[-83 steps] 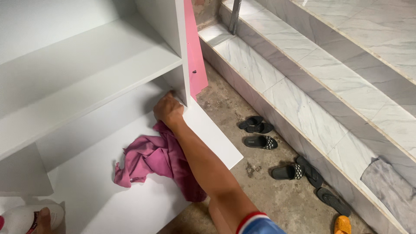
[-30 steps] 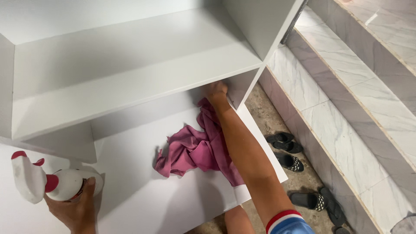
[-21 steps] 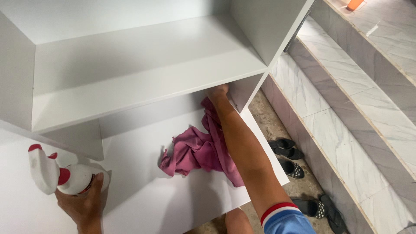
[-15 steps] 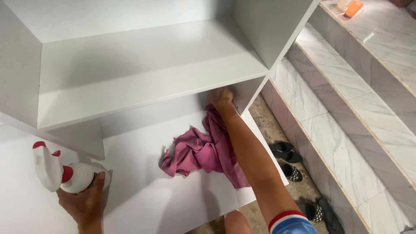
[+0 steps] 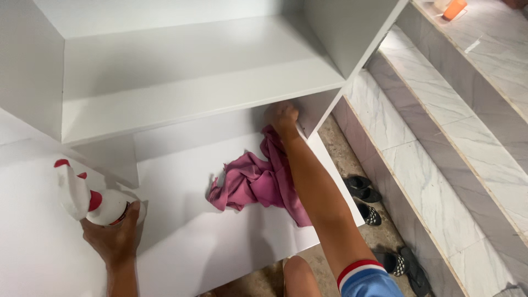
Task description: The person cleans the interior shelves of a white cabinet using a pink cloth and a spray bottle. They wipe the surfaces, spray the cleaner, and continue wiping the shelves and edges.
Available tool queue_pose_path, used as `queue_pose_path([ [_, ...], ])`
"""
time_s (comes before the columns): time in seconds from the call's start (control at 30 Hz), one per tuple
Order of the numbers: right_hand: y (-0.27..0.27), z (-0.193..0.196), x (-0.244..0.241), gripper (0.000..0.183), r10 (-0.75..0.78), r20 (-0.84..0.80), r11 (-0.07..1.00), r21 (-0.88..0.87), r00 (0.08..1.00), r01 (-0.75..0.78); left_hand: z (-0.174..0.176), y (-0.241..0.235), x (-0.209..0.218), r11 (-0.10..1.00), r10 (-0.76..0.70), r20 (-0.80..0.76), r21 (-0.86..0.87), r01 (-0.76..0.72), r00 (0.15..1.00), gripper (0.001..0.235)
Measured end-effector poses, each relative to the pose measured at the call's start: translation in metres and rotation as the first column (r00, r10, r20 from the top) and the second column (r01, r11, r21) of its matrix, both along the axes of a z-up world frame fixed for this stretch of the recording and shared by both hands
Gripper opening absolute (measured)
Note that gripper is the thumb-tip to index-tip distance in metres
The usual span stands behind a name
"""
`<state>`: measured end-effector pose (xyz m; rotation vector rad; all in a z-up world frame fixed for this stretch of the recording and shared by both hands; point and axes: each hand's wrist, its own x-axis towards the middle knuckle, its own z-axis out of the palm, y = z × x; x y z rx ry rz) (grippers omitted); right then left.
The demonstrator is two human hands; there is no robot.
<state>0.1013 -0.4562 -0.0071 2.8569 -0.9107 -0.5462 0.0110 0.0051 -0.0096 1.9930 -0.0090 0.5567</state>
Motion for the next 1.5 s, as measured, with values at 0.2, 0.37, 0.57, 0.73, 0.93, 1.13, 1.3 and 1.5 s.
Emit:
queue_pose_path([
  [0.2,0.059,0.020,-0.059,0.067,0.085,0.403,0.987,0.093,0.911,-0.133,0.011,-0.007,0.000,1.000,-0.004,0.035,0.016,0.004,0.999,0.081],
  [0.37,0.097,0.019,-0.125,0.044,0.388,0.844,0.860,-0.188,0.369,-0.475,0.041,-0.014,-0.019,0.999,-0.040,0.019,0.032,0.039,0.999,0.091],
  [0.57,0.100,0.031,-0.195,0.057,0.261,0.916,0.657,0.062,0.304,-0.751,0.040,-0.016,-0.027,0.989,-0.135,0.515,0.020,0.145,0.847,0.079],
  [0.73,0.091,0.008,-0.213,0.057,0.290,0.744,0.839,0.106,0.602,-0.534,0.054,-0.028,-0.036,0.979,-0.178,0.510,0.005,0.204,0.842,0.075],
  [0.93,0.162,0.030,-0.166,0.044,0.250,0.820,0.849,0.069,0.514,-0.524,0.058,-0.026,-0.039,0.988,-0.142,0.464,0.012,0.154,0.875,0.071],
  [1.13,0.126,0.032,-0.095,0.086,0.033,0.320,0.993,0.093,0.947,-0.066,0.016,-0.010,-0.017,0.989,-0.094,0.331,0.139,0.050,0.939,0.073],
  [1.3,0.077,0.028,-0.044,0.078,-0.088,0.373,0.995,0.078,0.924,0.063,0.027,-0.016,-0.022,0.990,-0.091,0.268,0.127,0.058,0.959,0.077],
  [1.5,0.037,0.045,0.002,0.034,-0.059,0.161,0.993,0.108,0.985,0.042,0.015,-0.010,-0.009,0.992,-0.089,0.232,0.111,0.064,0.969,0.081],
])
